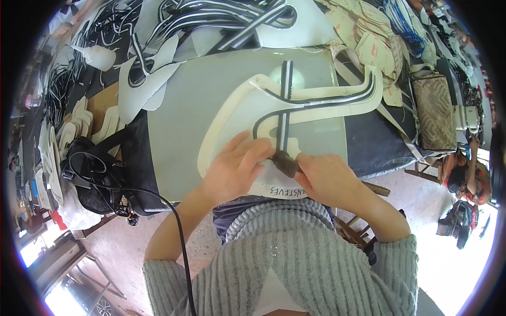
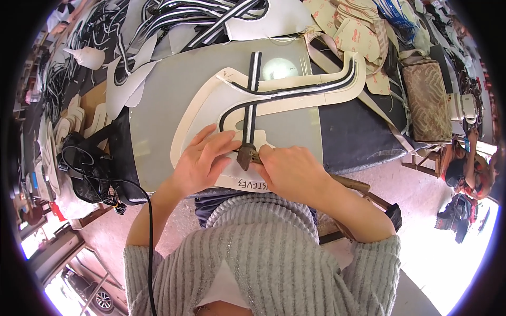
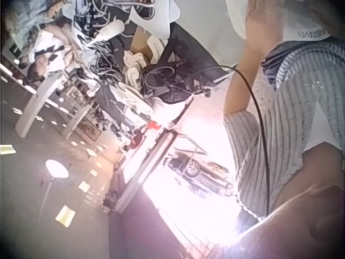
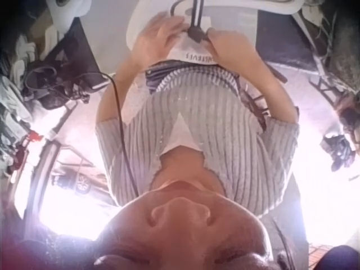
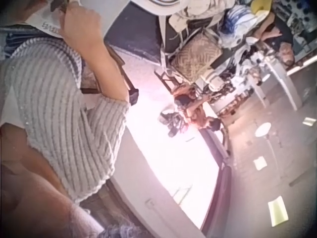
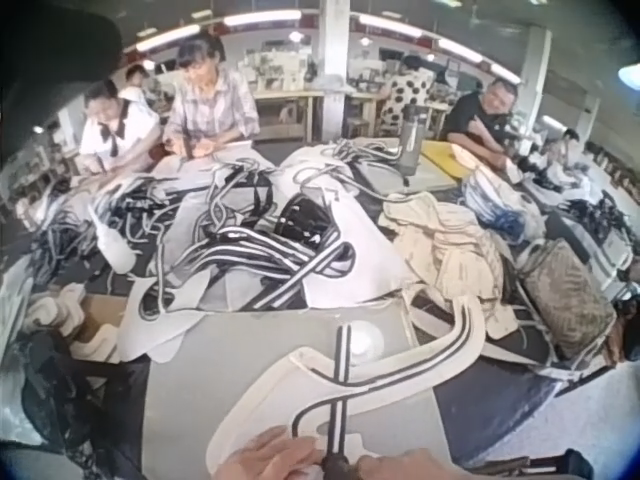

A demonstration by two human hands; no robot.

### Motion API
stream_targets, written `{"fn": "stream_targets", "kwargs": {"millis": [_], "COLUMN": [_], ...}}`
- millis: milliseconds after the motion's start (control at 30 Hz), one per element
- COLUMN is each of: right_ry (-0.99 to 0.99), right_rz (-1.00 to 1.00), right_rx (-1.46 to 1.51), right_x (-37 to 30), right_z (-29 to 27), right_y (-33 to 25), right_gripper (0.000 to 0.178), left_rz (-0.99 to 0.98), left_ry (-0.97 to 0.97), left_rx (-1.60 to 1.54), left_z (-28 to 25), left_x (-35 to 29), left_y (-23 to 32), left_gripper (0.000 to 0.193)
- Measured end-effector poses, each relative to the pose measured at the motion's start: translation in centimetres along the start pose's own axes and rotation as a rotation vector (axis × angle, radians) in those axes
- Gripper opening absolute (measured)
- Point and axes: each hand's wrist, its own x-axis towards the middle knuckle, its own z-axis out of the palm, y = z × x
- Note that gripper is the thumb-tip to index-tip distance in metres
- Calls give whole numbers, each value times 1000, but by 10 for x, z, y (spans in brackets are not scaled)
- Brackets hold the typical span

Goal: Assembling and hammering shoe upper components at a factory workbench.

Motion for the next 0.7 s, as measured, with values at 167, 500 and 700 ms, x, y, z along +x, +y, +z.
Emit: {"fn": "stream_targets", "kwargs": {"millis": [167,500,700], "right_ry": [126,322,372], "right_rz": [183,221,169], "right_rx": [147,93,128], "right_x": [-22,-34,-30], "right_z": [-2,23,15], "right_y": [9,23,25], "right_gripper": [19,25,26], "left_rz": [0,-195,98], "left_ry": [53,114,46], "left_rx": [-8,-17,237], "left_z": [10,38,36], "left_x": [-7,24,19], "left_y": [0,22,15], "left_gripper": [50,47,40]}}
